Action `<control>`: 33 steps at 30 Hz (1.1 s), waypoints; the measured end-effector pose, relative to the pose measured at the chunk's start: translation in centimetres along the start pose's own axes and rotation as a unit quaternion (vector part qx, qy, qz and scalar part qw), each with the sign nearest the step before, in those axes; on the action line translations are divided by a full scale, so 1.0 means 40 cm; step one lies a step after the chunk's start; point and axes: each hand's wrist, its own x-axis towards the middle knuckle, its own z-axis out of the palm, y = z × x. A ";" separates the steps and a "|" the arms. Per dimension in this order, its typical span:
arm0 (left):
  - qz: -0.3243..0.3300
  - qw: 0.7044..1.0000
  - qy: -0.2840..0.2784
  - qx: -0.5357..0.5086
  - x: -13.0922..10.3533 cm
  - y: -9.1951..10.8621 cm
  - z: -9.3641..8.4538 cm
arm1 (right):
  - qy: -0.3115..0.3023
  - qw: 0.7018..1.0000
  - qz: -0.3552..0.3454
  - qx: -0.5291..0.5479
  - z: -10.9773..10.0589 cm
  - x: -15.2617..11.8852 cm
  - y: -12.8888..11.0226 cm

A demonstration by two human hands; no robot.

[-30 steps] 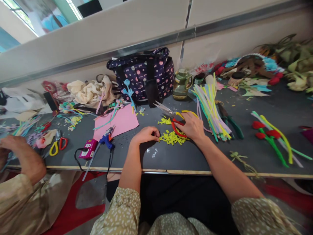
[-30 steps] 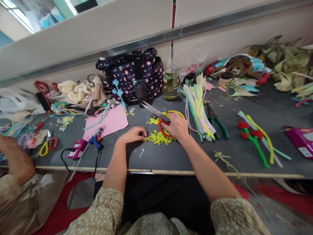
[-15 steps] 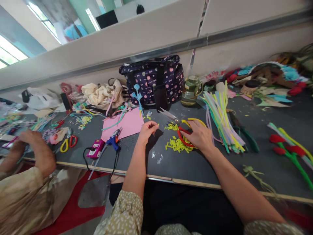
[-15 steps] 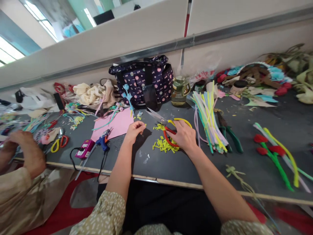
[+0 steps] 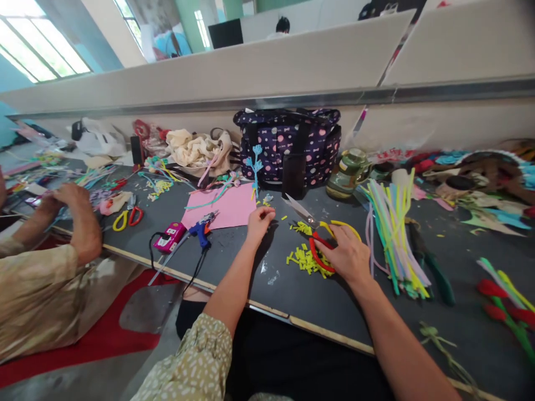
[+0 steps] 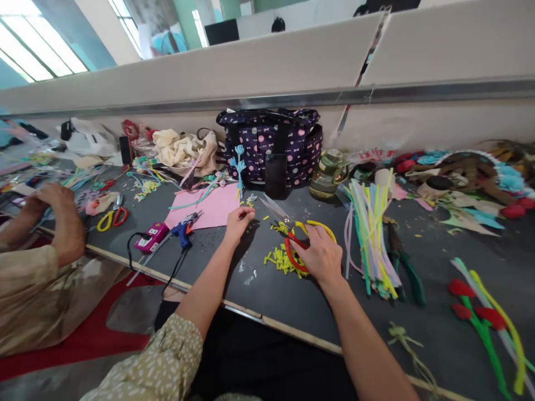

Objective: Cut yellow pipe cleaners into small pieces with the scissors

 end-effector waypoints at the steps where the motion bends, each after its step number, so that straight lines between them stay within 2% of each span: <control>1: 0.034 0.998 -0.011 0.059 -0.003 -0.001 0.004 | 0.003 1.000 0.000 0.000 0.000 0.000 0.001; 4: 0.124 0.965 -0.073 0.220 -0.019 0.000 0.017 | 0.011 1.000 -0.002 0.000 0.000 0.002 0.000; 6: 0.156 0.933 -0.113 0.304 -0.030 0.002 0.027 | 0.015 1.000 -0.003 0.000 0.001 0.002 -0.001; 10: 0.158 0.888 -0.124 0.414 -0.046 0.004 0.048 | 0.012 1.000 -0.006 -0.002 0.006 0.002 0.001; 16: 0.157 0.863 -0.128 0.463 -0.051 -0.007 0.081 | 0.014 1.000 -0.014 0.003 0.006 0.001 0.006; 22: 0.155 0.887 -0.115 0.420 -0.057 -0.015 0.084 | 0.027 0.999 -0.021 0.015 0.003 0.001 0.000; 26: 0.126 0.933 -0.045 0.334 -0.050 -0.010 0.061 | 0.028 0.999 -0.014 0.018 0.007 0.000 0.006; 29: 0.107 0.947 -0.012 0.302 -0.042 -0.012 0.047 | 0.022 0.999 -0.012 0.020 0.008 0.000 0.009; 31: 0.092 0.956 -0.023 0.276 -0.035 -0.017 0.045 | 0.017 1.000 -0.010 0.018 0.007 0.001 0.008; 33: 0.074 0.972 -0.058 0.216 -0.022 -0.024 0.046 | 0.011 1.000 -0.005 0.017 0.004 0.002 0.005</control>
